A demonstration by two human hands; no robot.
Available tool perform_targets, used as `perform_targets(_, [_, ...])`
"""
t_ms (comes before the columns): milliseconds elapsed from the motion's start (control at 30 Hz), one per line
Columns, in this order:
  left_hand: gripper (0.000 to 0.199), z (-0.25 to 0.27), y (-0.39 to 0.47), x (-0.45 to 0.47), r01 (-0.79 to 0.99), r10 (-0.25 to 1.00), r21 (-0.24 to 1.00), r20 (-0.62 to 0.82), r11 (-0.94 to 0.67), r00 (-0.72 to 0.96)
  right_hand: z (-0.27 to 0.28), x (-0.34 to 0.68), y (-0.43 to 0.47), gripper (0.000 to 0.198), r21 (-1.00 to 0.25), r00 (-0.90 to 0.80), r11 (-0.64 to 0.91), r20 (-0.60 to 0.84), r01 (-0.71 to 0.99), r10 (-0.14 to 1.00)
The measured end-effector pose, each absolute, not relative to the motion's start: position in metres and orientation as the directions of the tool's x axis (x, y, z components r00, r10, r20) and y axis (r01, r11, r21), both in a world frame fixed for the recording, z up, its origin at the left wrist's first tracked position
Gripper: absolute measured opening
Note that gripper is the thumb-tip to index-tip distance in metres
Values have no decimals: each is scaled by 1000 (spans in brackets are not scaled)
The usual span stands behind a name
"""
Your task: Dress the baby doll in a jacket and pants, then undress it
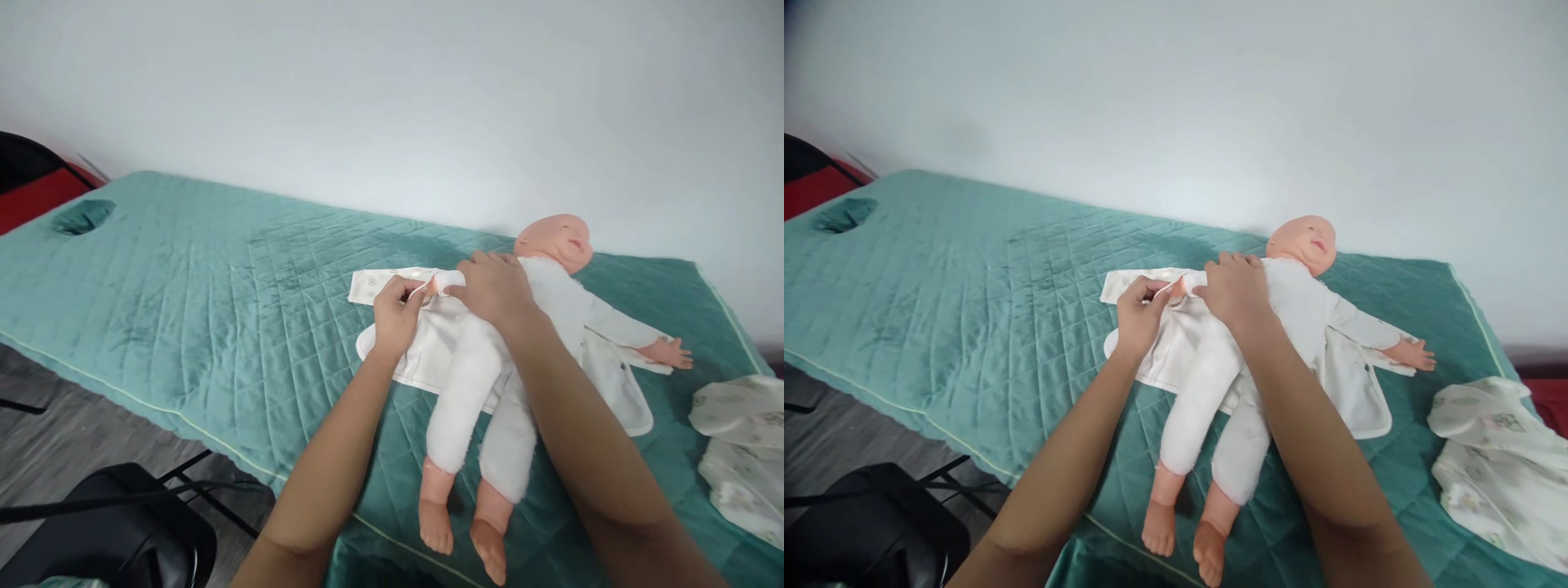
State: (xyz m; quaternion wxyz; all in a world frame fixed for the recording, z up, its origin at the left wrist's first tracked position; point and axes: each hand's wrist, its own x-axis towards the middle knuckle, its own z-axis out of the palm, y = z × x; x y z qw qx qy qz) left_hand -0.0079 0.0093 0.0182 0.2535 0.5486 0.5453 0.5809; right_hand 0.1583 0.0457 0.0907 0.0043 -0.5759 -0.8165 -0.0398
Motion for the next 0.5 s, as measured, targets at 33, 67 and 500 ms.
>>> perform_targets(33, [11,19,8,-7,337,891,893,387,-298,-238,90,157,45,38,61,-345,341,57,938,937])
perform_targets(67, [13,19,8,-6,364,891,875,408,-319,-201,90,156,45,38,61,-352,348,61,935,934])
perform_targets(500, [17,10,9,-1,451,908,834,405,-318,-110,84,154,42,34,73,-390,383,156,921,907])
